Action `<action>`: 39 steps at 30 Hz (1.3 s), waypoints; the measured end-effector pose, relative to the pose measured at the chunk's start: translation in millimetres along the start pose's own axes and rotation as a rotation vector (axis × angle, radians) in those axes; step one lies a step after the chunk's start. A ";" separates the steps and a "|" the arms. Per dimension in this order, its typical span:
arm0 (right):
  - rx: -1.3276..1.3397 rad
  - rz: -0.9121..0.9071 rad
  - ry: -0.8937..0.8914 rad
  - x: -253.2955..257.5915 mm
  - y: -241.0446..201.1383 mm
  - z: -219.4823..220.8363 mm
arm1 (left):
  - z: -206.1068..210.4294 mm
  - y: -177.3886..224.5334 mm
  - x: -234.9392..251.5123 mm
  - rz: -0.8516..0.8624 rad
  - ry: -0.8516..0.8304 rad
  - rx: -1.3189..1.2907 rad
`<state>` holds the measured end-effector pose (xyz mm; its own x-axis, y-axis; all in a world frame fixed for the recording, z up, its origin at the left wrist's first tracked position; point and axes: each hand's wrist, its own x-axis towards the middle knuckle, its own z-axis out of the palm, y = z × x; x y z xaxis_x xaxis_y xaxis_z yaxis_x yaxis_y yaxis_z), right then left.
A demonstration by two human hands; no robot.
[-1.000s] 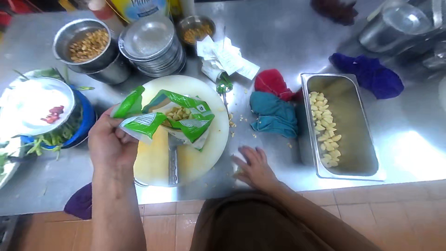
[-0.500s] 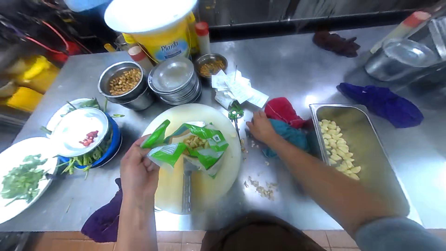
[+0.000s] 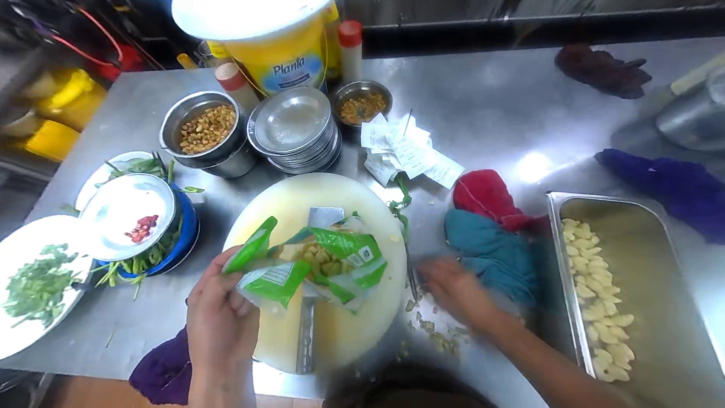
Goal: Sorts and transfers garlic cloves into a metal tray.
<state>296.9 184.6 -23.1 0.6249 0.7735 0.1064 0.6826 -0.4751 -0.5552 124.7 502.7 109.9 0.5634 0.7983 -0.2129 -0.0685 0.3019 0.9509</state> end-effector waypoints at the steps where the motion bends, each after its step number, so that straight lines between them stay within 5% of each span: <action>1: 0.007 0.028 0.081 10.4 -5.2 -5.4 | 0.1 -0.3 0.2 0.000 -0.001 0.007; 3: 0.036 0.047 0.172 37.8 -17.9 -12.5 | 1.1 -1.0 0.5 0.004 -0.001 0.019; 8: -0.002 -0.012 -0.040 65.8 -32.1 6.5 | -0.8 -5.5 -4.4 -0.009 0.004 -0.003; 11: -0.049 -0.131 0.088 41.8 -19.9 14.6 | -3.7 -15.3 -8.6 0.029 0.000 -0.040; 15: -0.054 -0.177 0.070 -22.9 -3.0 14.3 | -9.6 -37.2 -5.2 0.299 0.062 0.083; 19: 0.032 -0.053 0.087 -51.2 -0.6 -1.6 | -16.6 -80.1 -8.1 0.378 0.366 0.194; 22: 0.006 0.111 0.217 -25.2 6.9 -15.9 | -24.3 -98.8 -47.6 0.539 0.228 0.378; 25: 0.026 0.168 0.233 12.1 28.6 -11.0 | -27.1 -94.8 -103.1 0.649 -0.181 0.675; 29: -0.041 0.139 0.079 64.7 34.5 6.9 | -22.3 -110.6 -148.8 0.485 -0.635 0.719; 32: -0.127 0.181 0.029 88.0 36.4 18.2 | -25.0 -117.7 -163.8 0.370 -0.620 0.922; 39: -0.224 0.358 0.105 112.9 46.0 16.4 | -24.3 -181.3 -182.1 0.489 -0.391 1.046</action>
<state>392.6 257.0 -50.2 0.8642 0.5023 0.0292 0.4743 -0.7939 -0.3804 14.5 315.2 -29.2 0.8863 0.4447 0.1290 0.2515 -0.6963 0.6723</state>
